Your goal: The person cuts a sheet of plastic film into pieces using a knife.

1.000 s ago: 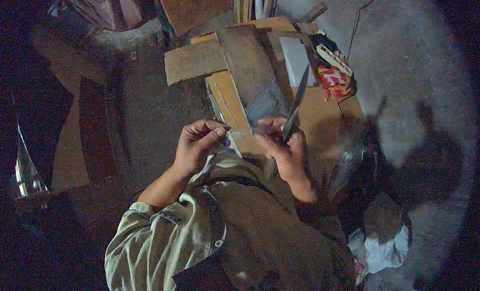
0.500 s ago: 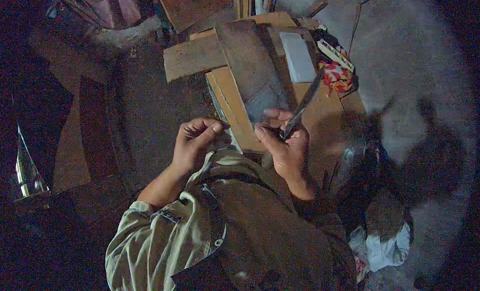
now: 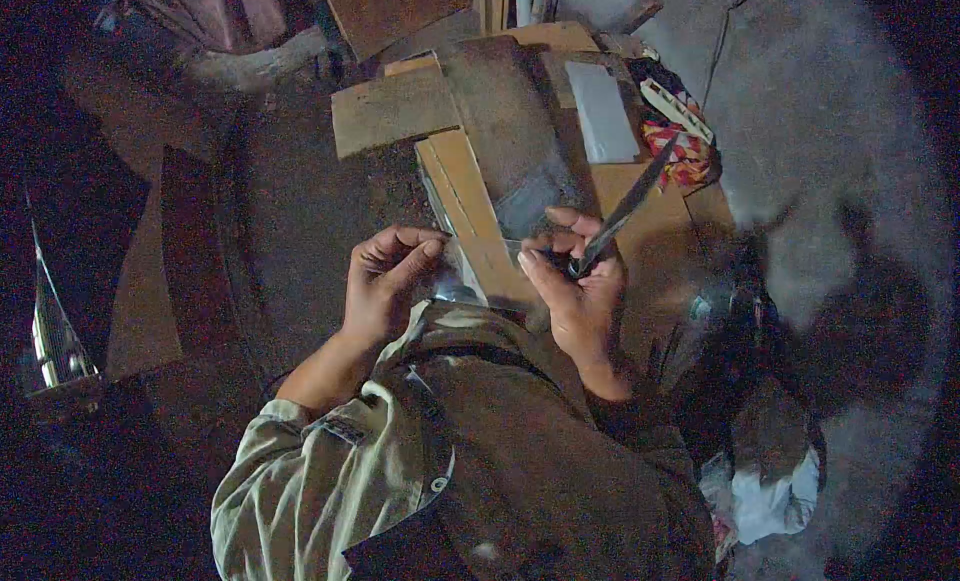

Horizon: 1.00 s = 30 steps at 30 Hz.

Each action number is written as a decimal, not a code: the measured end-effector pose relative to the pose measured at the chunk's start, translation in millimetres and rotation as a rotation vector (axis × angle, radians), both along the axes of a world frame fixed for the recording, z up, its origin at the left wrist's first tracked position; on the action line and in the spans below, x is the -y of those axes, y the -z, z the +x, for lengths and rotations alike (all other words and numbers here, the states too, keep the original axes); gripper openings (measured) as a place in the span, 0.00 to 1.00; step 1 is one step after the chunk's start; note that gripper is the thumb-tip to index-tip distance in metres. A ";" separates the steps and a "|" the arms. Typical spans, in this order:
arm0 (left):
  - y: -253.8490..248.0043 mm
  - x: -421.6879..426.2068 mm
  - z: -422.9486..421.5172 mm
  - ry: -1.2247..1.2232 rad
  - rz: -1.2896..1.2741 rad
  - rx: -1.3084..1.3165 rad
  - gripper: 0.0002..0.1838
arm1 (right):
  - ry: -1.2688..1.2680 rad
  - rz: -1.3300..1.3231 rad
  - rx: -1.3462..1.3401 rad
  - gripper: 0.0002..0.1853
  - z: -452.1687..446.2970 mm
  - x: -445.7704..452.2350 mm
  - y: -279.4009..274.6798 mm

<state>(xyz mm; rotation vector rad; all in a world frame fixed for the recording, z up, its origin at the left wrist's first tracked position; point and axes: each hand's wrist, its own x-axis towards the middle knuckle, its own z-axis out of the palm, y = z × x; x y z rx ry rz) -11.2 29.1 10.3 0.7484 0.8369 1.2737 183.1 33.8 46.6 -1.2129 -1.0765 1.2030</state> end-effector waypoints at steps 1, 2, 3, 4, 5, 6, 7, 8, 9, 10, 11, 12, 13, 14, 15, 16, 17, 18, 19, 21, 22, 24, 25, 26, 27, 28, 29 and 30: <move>-0.2 0.2 -1.6 -0.002 -0.001 0.000 0.07 | -0.002 -0.001 0.000 0.23 0.3 -0.1 1.7; -0.7 -0.1 -3.2 0.007 0.002 -0.023 0.07 | -0.016 0.019 -0.011 0.23 1.6 -0.8 5.0; -0.9 -0.3 -4.6 0.016 0.005 -0.045 0.07 | -0.031 0.040 -0.021 0.23 1.8 -1.3 6.8; -0.9 -0.4 -5.5 0.014 0.005 -0.045 0.07 | -0.034 0.040 -0.021 0.23 1.0 -1.4 6.5; -0.8 -0.6 -6.1 0.043 0.006 -0.033 0.08 | -0.044 0.031 -0.011 0.23 0.4 -1.4 5.8; -0.7 -0.8 -6.6 0.072 0.006 -0.022 0.08 | -0.054 0.022 0.000 0.23 0.0 -1.4 5.3; -1.6 -1.4 -7.8 0.069 0.007 -0.021 0.08 | -0.057 0.023 0.001 0.23 0.1 -1.4 5.2; -3.6 -2.8 -7.9 0.114 -0.011 0.001 0.09 | -0.095 0.028 0.031 0.23 2.2 -2.1 4.9; -5.0 -3.4 -9.2 0.158 -0.027 0.024 0.10 | -0.134 0.035 0.062 0.23 2.6 -2.1 4.4; -5.7 -4.2 -10.7 0.155 -0.025 0.024 0.10 | -0.136 0.037 0.062 0.23 1.8 -1.9 2.8; -6.3 -5.3 -11.8 0.208 -0.061 -0.014 0.10 | -0.172 -0.010 0.021 0.24 1.3 -2.0 0.2; -6.7 -6.6 -13.0 0.261 -0.097 -0.051 0.09 | -0.208 -0.057 -0.021 0.24 1.0 -2.1 -1.1; -7.2 -8.1 -14.3 0.303 -0.066 -0.131 0.10 | -0.208 -0.057 -0.021 0.24 1.7 -2.7 -0.3; -9.2 -8.8 -15.1 0.303 -0.065 -0.131 0.10 | -0.248 -0.045 0.016 0.24 2.9 -4.0 1.4; -12.5 -9.7 -15.4 0.358 -0.068 -0.157 0.09 | -0.288 -0.033 0.053 0.24 4.0 -5.2 2.6; -14.2 -9.7 -16.1 0.413 -0.070 -0.182 0.09 | -0.288 -0.032 0.054 0.24 3.5 -5.1 2.9; -13.5 -7.8 -15.5 0.395 -0.080 -0.166 0.09 | -0.305 -0.024 0.050 0.24 2.8 -4.9 3.3; -13.1 -8.0 -15.7 0.395 -0.079 -0.166 0.09 | -0.320 -0.015 0.047 0.24 2.5 -4.7 3.5; -12.7 -8.6 -16.0 0.403 -0.069 -0.183 0.09 | -0.320 -0.015 0.047 0.24 2.9 -4.8 3.2; -11.2 -8.7 -15.9 0.410 -0.060 -0.200 0.08 | -0.351 -0.026 0.066 0.24 4.0 -5.2 2.1; -9.9 -8.7 -15.6 0.388 -0.026 -0.252 0.08 | -0.351 -0.026 0.065 0.24 4.0 -5.1 2.6; -9.6 -8.3 -14.5 0.367 0.008 -0.303 0.07 | -0.344 -0.084 0.036 0.24 3.5 -5.0 4.4; -10.2 -7.3 -12.8 0.339 -0.001 -0.312 0.07 | -0.344 -0.085 0.036 0.24 3.0 -5.0 5.1; -10.5 -6.3 -11.6 0.311 -0.009 -0.321 0.06 | -0.320 -0.079 0.030 0.24 2.0 -4.9 5.9; -10.4 -5.4 -11.3 0.311 -0.011 -0.320 0.06 | -0.296 -0.072 0.025 0.24 0.9 -4.8 6.8; -10.3 -4.7 -11.1 0.292 0.017 -0.335 0.06 | -0.297 -0.073 0.025 0.24 -0.4 -4.4 7.5; -10.4 -4.2 -11.0 0.272 0.045 -0.349 0.06 | -0.262 -0.075 0.022 0.23 -1.8 -3.6 8.2; -11.2 -4.2 -10.4 0.271 0.045 -0.349 0.06 | -0.227 -0.076 0.019 0.23 -2.5 -3.4 9.2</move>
